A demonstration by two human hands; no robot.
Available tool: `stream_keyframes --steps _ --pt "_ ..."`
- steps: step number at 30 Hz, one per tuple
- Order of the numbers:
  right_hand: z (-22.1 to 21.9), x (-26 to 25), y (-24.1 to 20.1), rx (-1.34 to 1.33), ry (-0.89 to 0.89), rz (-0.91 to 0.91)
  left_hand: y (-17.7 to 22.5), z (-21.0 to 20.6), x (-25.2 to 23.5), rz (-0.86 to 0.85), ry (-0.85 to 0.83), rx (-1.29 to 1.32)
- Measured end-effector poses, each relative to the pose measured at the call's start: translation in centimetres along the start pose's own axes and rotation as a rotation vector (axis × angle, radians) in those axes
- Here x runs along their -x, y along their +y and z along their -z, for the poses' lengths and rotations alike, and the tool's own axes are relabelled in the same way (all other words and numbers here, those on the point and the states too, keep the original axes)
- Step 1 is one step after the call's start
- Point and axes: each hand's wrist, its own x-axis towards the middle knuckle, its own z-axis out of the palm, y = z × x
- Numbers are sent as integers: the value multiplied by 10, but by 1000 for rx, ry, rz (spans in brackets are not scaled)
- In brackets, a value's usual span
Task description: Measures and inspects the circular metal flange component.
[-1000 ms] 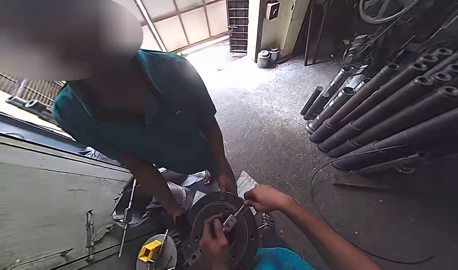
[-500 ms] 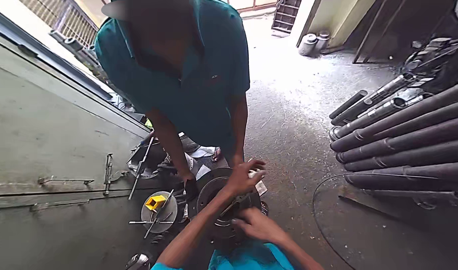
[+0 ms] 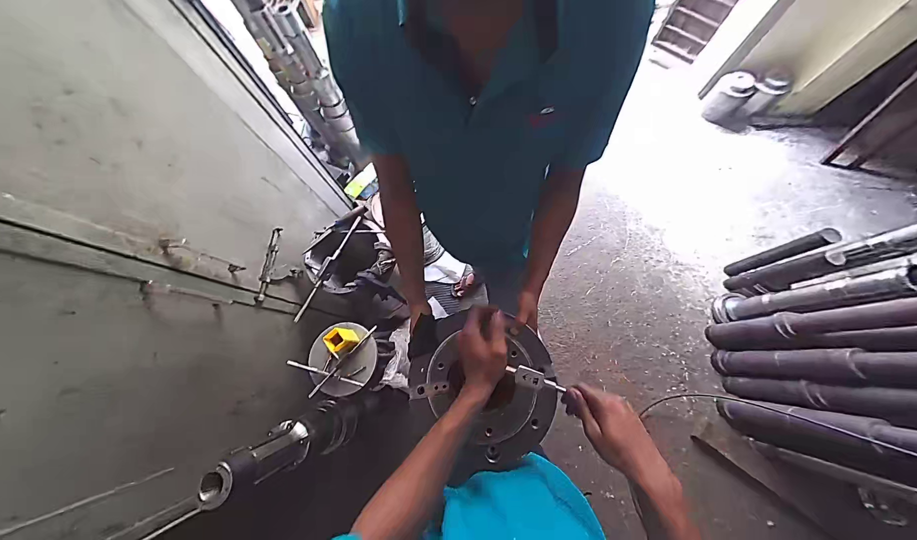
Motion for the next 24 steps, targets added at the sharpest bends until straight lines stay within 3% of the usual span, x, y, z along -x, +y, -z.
stream_keyframes --steps 3,5,7,10,14,16,19,22,24 --pt "-15 31 -23 4 -110 -43 17 -18 -33 -39 -247 2" --pt "-9 26 -10 -86 -166 25 18 -17 -32 -42 -311 16" --pt "-2 6 14 -173 -101 146 7 5 -21 -62 -341 38" --pt "27 -28 36 -92 60 228 -1 26 30 -46 -294 -70" --pt "46 -78 26 -72 22 271 -6 22 83 -49 -160 -58" --pt "58 -78 22 -16 -81 209 -5 17 75 0 -79 74" --pt "60 -45 11 -31 -347 115 3 6 26 57 -24 2" --pt "23 -7 -12 -312 -604 101 23 -16 -29 107 -424 -31" --pt "-13 1 -36 -540 -588 24 37 -49 -45 118 -767 -67"
